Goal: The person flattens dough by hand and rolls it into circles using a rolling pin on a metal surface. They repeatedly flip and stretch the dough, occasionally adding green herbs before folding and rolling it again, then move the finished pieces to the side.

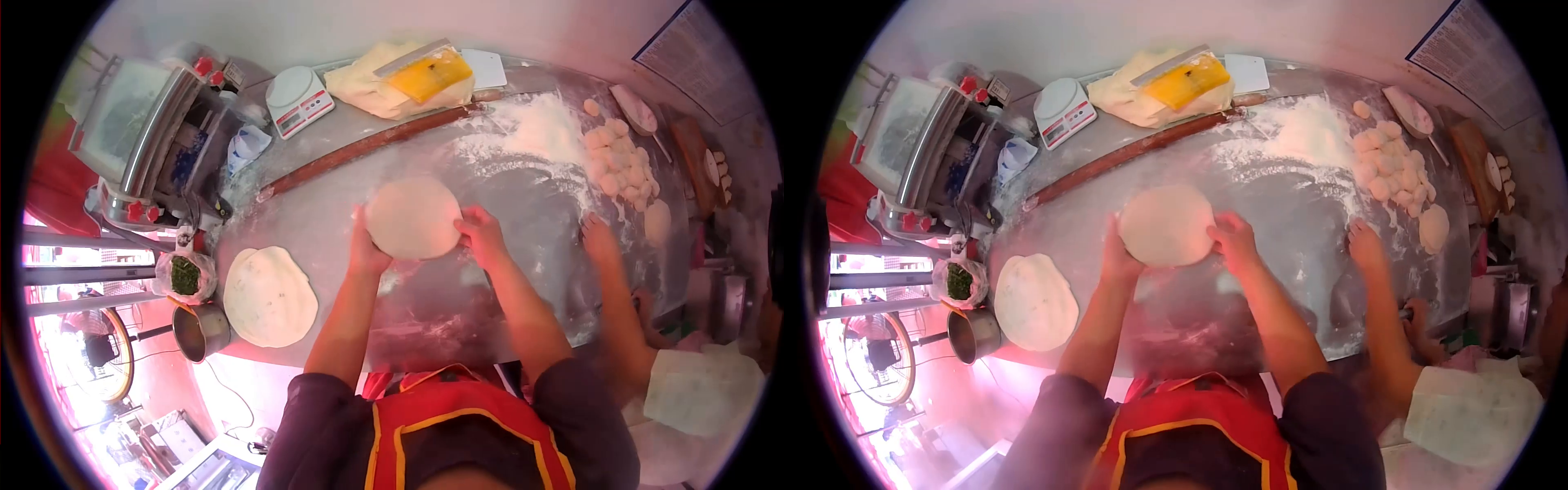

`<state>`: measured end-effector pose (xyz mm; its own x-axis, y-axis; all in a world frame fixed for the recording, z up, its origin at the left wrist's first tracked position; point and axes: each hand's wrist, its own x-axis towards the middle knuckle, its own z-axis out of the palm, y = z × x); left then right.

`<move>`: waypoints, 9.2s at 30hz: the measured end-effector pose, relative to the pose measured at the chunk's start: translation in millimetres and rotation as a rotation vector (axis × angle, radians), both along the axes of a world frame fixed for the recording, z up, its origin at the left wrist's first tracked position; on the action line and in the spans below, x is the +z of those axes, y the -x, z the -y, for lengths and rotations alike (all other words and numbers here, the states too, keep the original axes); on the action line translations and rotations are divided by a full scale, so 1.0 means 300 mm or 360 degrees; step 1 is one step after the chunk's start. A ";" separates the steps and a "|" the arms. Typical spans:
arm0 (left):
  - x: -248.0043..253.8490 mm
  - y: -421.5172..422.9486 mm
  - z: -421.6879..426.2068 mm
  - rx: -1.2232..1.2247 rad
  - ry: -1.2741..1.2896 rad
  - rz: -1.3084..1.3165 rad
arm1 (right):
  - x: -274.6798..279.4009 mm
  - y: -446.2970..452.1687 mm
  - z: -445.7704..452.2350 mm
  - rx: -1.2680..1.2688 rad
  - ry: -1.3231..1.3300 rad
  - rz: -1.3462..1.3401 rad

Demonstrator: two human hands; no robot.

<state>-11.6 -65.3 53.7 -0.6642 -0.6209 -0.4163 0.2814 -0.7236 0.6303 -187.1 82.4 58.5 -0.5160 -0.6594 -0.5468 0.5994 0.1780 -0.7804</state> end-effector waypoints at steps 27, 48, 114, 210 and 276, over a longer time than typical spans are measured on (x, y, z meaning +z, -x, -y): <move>-0.030 -0.167 0.404 0.0112 0.2999 0.2002 | -0.093 -0.197 -0.139 0.1044 -0.0467 -0.2658; 0.184 -0.382 0.179 -0.1065 0.3059 0.1336 | 0.096 -0.013 -0.386 0.1124 -0.0960 -0.2014; 0.195 -0.622 -0.278 -0.0927 0.2776 0.1423 | 0.016 0.124 0.072 0.1105 -0.0428 -0.1631; 0.098 -0.911 -0.374 -0.0219 0.2042 0.2253 | -0.046 -0.307 0.565 0.0967 0.0258 -0.2968; -0.058 -1.347 0.092 0.0939 0.0438 0.1554 | 0.052 -0.931 0.308 0.1227 0.0333 -0.2178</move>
<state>392.6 -92.9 36.2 0.2837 -0.8744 -0.3937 -0.1622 -0.4484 0.8790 92.1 -9.9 74.2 -0.0414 -0.9860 0.1618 -0.7281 -0.0811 -0.6807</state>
